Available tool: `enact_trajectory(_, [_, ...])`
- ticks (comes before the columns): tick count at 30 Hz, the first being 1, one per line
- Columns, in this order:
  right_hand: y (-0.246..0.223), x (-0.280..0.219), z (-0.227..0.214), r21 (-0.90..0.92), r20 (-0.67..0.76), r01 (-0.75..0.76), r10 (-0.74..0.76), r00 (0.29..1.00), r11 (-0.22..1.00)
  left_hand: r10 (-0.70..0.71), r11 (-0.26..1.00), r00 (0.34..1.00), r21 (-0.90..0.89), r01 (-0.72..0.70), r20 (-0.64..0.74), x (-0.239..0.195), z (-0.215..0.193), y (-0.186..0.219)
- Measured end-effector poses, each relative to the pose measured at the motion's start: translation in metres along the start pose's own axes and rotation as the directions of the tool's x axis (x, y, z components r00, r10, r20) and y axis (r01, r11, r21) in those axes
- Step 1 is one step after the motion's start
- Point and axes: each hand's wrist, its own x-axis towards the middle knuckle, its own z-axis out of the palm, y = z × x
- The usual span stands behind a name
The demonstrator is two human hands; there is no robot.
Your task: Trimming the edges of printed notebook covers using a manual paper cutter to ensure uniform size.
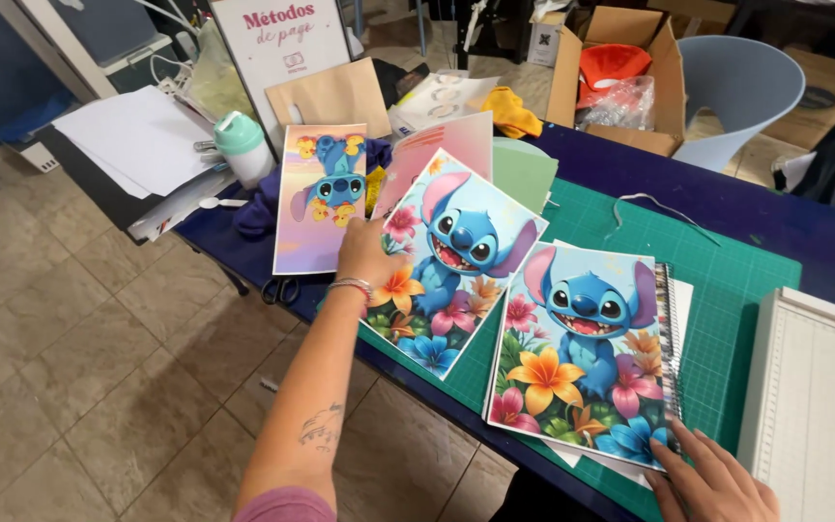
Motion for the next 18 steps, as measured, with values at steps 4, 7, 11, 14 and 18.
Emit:
enact_trajectory(4, [0.002,-0.006,-0.009,0.057,0.033,0.014,-0.016,0.999,0.998,0.201,0.920,0.978,-0.332,-0.209,-0.059,-0.023,-0.042,-0.004])
enact_trajectory(7, [0.012,-0.007,-0.005,0.057,0.159,-0.015,0.005,0.987,0.998,0.280,0.771,0.956,-0.573,-0.278,-0.087,-0.075,-0.093,0.021])
enact_trajectory(11, [0.007,-0.007,-0.033,0.259,0.101,0.024,-0.051,0.994,0.966,0.300,0.648,0.916,-0.648,-0.400,-0.265,-0.115,-0.092,0.023])
enact_trajectory(14, [0.002,-0.010,-0.051,0.556,-0.180,0.243,-0.171,0.969,0.795,0.250,0.509,0.901,-0.744,-0.433,-0.353,-0.152,-0.075,0.056])
enact_trajectory(18, [0.007,-0.034,-0.069,0.939,0.343,-0.343,-0.133,0.930,0.022,0.173,0.140,0.940,-0.938,-0.318,-0.293,-0.199,-0.008,0.103])
